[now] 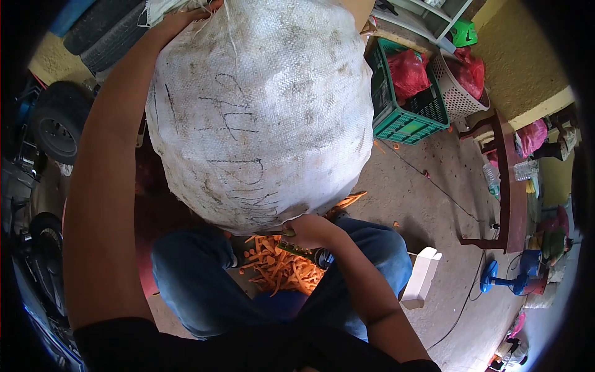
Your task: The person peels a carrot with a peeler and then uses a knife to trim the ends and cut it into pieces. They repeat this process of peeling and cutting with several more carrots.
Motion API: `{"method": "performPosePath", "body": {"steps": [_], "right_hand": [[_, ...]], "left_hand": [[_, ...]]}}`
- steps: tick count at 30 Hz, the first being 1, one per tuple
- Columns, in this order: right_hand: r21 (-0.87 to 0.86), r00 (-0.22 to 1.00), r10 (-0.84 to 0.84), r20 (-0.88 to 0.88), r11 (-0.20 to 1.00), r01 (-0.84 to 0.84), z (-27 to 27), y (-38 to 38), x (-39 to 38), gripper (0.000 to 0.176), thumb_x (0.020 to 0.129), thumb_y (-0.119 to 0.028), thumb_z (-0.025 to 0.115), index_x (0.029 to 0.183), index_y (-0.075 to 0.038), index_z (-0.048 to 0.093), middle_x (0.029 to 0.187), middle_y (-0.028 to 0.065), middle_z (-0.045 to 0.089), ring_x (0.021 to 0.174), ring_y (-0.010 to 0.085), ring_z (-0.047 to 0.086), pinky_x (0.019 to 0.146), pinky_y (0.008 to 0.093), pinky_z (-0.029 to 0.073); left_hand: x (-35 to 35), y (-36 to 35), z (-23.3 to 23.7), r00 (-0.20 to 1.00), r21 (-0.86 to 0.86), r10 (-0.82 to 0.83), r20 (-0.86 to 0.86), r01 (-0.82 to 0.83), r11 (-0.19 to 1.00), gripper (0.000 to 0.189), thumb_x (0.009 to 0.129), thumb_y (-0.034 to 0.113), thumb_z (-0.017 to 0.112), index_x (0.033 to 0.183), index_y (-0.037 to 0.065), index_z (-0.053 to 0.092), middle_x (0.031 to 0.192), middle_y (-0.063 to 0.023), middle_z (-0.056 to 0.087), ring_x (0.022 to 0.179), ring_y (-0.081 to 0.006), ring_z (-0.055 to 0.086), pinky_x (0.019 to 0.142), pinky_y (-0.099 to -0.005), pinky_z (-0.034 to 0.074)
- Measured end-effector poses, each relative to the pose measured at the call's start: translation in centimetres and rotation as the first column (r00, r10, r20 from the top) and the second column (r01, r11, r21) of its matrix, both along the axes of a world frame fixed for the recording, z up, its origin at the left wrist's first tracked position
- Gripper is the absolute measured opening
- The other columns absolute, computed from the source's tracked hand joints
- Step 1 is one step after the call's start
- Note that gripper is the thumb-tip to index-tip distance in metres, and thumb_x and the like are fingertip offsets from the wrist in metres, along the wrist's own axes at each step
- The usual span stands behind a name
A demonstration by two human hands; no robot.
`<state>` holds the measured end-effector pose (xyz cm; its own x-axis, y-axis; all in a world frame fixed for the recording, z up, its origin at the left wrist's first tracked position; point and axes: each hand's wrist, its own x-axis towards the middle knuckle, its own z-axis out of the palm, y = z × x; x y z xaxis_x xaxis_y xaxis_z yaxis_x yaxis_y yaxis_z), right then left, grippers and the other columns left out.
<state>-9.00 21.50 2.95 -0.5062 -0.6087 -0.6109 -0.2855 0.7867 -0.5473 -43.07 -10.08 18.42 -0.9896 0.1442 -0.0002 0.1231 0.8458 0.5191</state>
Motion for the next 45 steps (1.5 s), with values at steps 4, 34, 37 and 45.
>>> {"method": "performPosePath", "body": {"steps": [4,34,37,45], "right_hand": [[0.004,1.0,-0.01,-0.013,1.0,0.01,0.2,-0.2,-0.1,0.036,0.075,-0.036,0.047,0.098,-0.009,0.055,0.09,0.015,0.057,0.086,0.0303,0.054,0.075,0.039,0.042],[-0.104,0.991,-0.045,-0.123,0.994,0.032,0.4,0.2,2.3,0.032,0.076,-0.032,0.051,0.089,-0.003,0.055,0.082,0.0186,0.056,0.078,0.033,0.054,0.069,0.0374,0.041],[-0.114,0.987,-0.109,-0.118,0.989,0.096,0.7,0.7,2.7,0.032,0.076,-0.031,0.051,0.092,-0.003,0.055,0.083,0.0192,0.056,0.079,0.0337,0.053,0.07,0.0369,0.041],[-0.153,0.974,-0.166,-0.154,0.978,0.143,-0.6,1.2,4.0,0.034,0.075,-0.03,0.051,0.096,-0.003,0.053,0.084,0.0191,0.057,0.081,0.0341,0.054,0.072,0.0378,0.041]], "left_hand": [[-3.2,-1.7,-1.6,0.998,0.022,0.012,-0.061,-0.011,1.0,0.037,0.083,0.03,0.037,0.108,0.006,0.048,0.103,-0.0108,0.053,0.086,-0.0194,0.054,0.077,-0.0293,0.041],[32.2,5.9,-0.2,0.918,0.864,-0.286,0.273,-0.365,-0.346,0.044,0.081,0.038,0.045,0.106,0.002,0.043,0.101,-0.0175,0.05,0.08,-0.0216,0.055,0.068,-0.0296,0.051],[35.1,7.0,-5.7,0.76,0.701,-0.591,0.27,-0.576,-0.42,0.054,0.079,0.049,0.039,0.103,0.001,0.046,0.098,-0.0173,0.05,0.072,-0.0206,0.053,0.061,-0.0276,0.049],[40.9,10.1,-11.8,0.704,0.527,-0.587,0.401,-0.701,-0.481,0.059,0.076,0.052,0.035,0.092,-0.002,0.05,0.088,-0.0131,0.051,0.068,-0.0221,0.048,0.058,-0.0301,0.04]]}}
